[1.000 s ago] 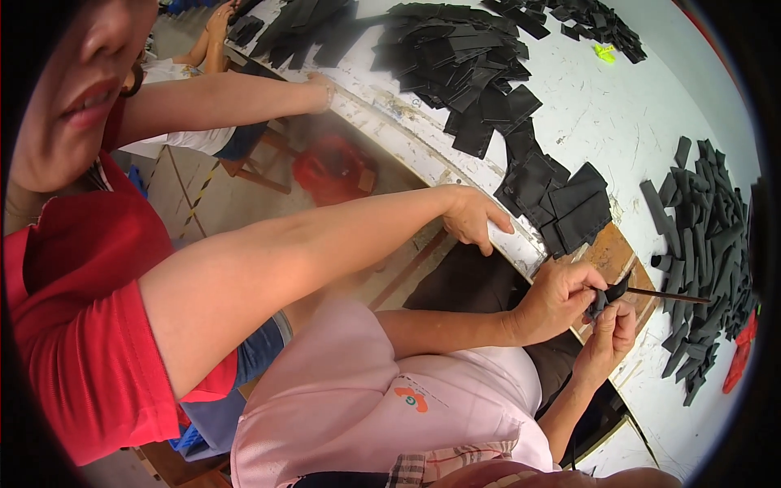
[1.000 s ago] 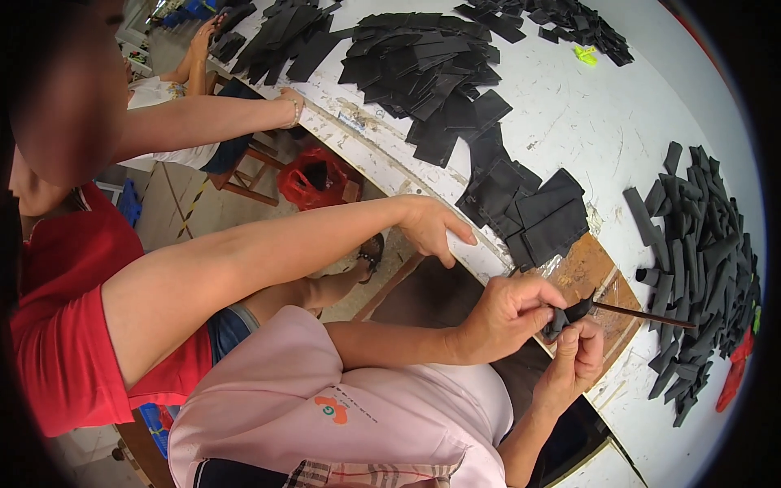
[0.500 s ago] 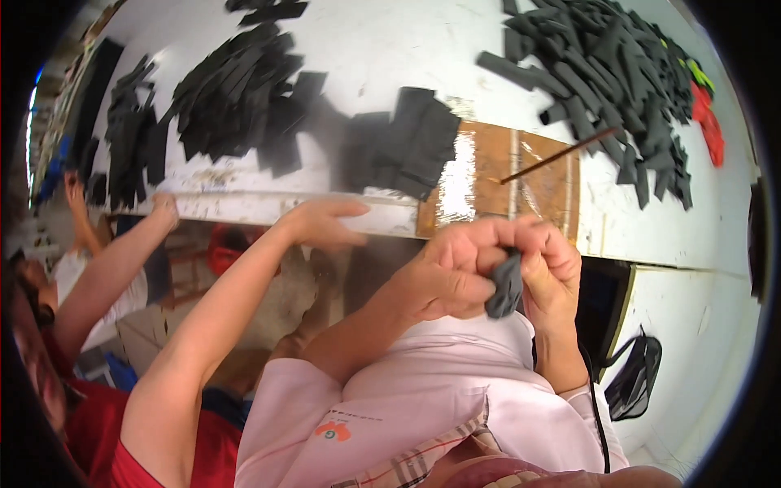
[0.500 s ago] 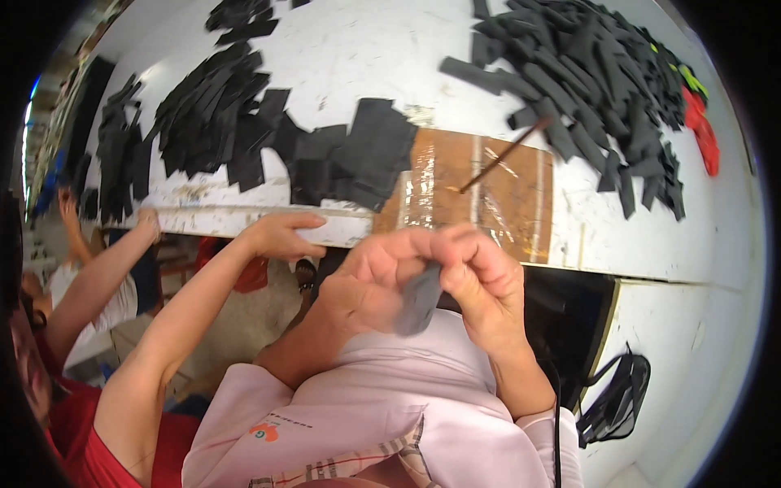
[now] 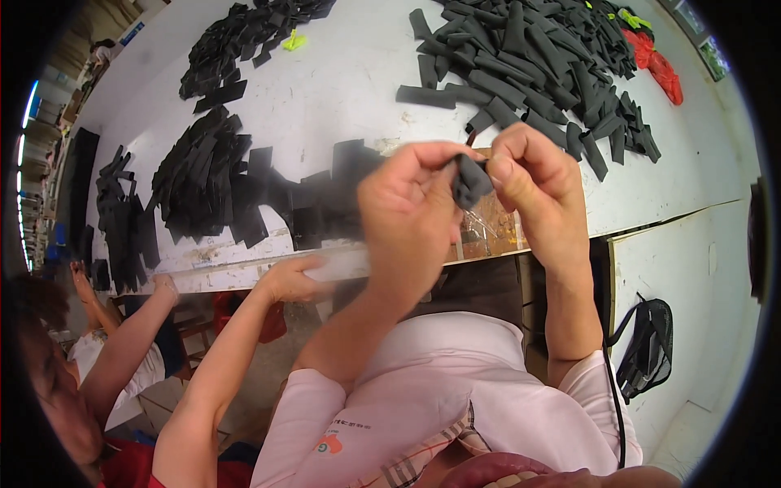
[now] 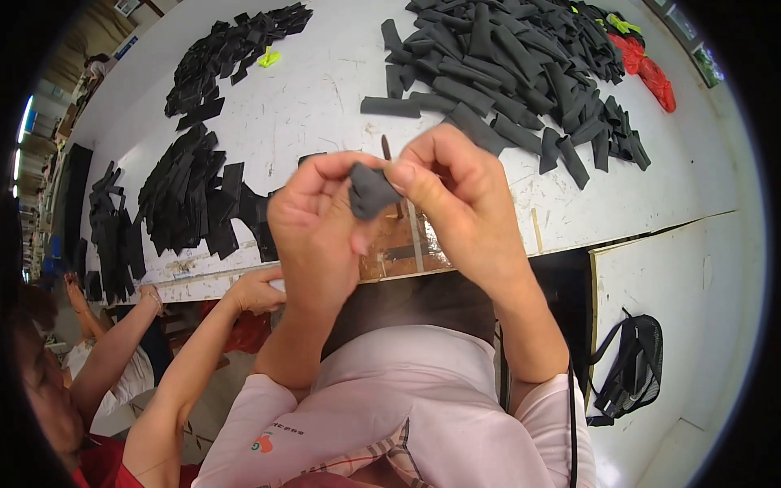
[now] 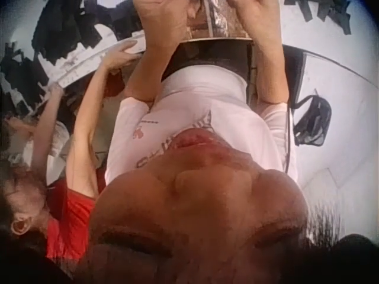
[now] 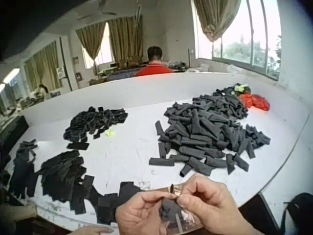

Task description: Assembling and applying adhesive to small black leather or synthetic shoe components at a manufacturing workbench.

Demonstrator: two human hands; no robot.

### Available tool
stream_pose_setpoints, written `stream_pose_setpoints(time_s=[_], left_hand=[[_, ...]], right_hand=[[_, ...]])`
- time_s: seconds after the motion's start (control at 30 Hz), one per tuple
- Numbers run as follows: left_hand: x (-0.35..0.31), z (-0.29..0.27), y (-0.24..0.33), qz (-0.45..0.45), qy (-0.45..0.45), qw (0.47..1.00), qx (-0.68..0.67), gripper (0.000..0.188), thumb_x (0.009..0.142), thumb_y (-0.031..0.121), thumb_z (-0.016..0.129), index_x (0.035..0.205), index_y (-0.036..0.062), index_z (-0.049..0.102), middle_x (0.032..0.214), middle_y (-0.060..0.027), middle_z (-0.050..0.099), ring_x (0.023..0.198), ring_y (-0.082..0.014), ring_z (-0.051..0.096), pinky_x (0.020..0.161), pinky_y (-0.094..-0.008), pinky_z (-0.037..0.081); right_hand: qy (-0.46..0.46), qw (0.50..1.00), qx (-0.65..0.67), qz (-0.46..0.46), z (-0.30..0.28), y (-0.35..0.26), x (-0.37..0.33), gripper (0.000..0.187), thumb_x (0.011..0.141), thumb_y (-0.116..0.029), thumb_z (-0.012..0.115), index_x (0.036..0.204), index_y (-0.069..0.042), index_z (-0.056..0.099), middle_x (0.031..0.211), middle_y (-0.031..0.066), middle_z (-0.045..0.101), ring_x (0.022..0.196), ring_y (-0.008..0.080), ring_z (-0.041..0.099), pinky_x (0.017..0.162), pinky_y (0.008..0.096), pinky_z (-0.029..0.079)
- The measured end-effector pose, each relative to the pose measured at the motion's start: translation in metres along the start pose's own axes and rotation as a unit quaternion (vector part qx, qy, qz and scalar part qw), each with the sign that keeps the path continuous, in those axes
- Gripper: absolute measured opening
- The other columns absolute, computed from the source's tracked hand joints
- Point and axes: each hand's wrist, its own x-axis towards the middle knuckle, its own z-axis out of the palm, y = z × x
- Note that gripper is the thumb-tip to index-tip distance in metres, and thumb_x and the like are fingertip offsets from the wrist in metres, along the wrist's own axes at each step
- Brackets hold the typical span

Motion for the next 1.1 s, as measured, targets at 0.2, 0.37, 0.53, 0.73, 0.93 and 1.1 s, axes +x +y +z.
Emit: stream_pose_setpoints(time_s=[0.2,0.37,0.53,0.73,0.93,1.1], left_hand=[[0.039,-0.019,0.007,-0.233,-0.160,0.846,-0.452,0.017,0.080,0.000,0.043,0.096,-0.0017,0.049,0.073,-0.0078,0.057,0.034,-0.0014,0.032,0.033,-0.0157,0.023],[0.039,-0.048,-0.048,-0.321,-0.080,0.770,-0.546,0.020,0.081,0.003,0.039,0.096,-0.0013,0.052,0.072,-0.0080,0.057,0.032,-0.0023,0.028,0.032,-0.0161,0.021],[0.024,-0.037,-0.050,-0.274,-0.033,0.876,-0.395,0.019,0.082,0.002,0.039,0.099,-0.0035,0.044,0.067,-0.0052,0.054,0.032,-0.0019,0.029,0.032,-0.0162,0.023],[0.014,-0.011,-0.017,-0.029,-0.078,0.997,-0.003,0.034,0.079,-0.001,0.051,0.110,-0.0017,0.039,0.079,-0.0072,0.055,0.051,-0.0034,0.043,0.045,-0.0150,0.036],[0.012,-0.027,-0.038,-0.085,-0.010,0.996,0.014,0.029,0.080,0.003,0.050,0.108,-0.0028,0.043,0.082,-0.0082,0.057,0.068,-0.0076,0.052,0.062,-0.0183,0.043],[0.028,-0.028,-0.028,0.136,-0.049,0.955,0.259,0.022,0.078,0.000,0.053,0.100,-0.0034,0.050,0.086,-0.0079,0.057,0.075,-0.0118,0.052,0.068,-0.0221,0.042]], right_hand=[[-0.067,0.982,0.156,0.087,-0.006,0.005,0.034,0.022,0.080,-0.024,0.055,0.069,-0.006,0.050,0.060,-0.0039,0.043,0.051,0.0023,0.033,0.043,0.0158,0.025],[-0.111,0.922,0.284,0.237,-0.008,0.075,0.030,0.025,0.079,-0.029,0.056,0.069,-0.006,0.052,0.058,-0.0029,0.043,0.051,0.0029,0.035,0.042,0.0155,0.026],[-0.089,0.900,0.343,0.254,-0.005,0.084,0.027,0.022,0.078,-0.025,0.058,0.073,-0.004,0.053,0.061,-0.0025,0.045,0.051,0.0040,0.036,0.044,0.0158,0.029],[-0.205,0.951,0.217,0.083,-0.009,0.070,0.051,0.018,0.078,-0.023,0.057,0.077,-0.005,0.056,0.063,-0.0029,0.049,0.058,0.0019,0.044,0.049,0.0145,0.034],[-0.161,0.931,0.277,0.174,-0.006,0.103,0.032,0.022,0.079,-0.026,0.056,0.068,-0.007,0.050,0.062,-0.0037,0.046,0.055,0.0039,0.039,0.049,0.0174,0.033],[-0.134,0.969,0.159,0.135,-0.007,0.089,0.030,0.023,0.081,-0.025,0.053,0.069,-0.005,0.050,0.064,-0.0034,0.046,0.057,0.0046,0.040,0.051,0.0188,0.035]])
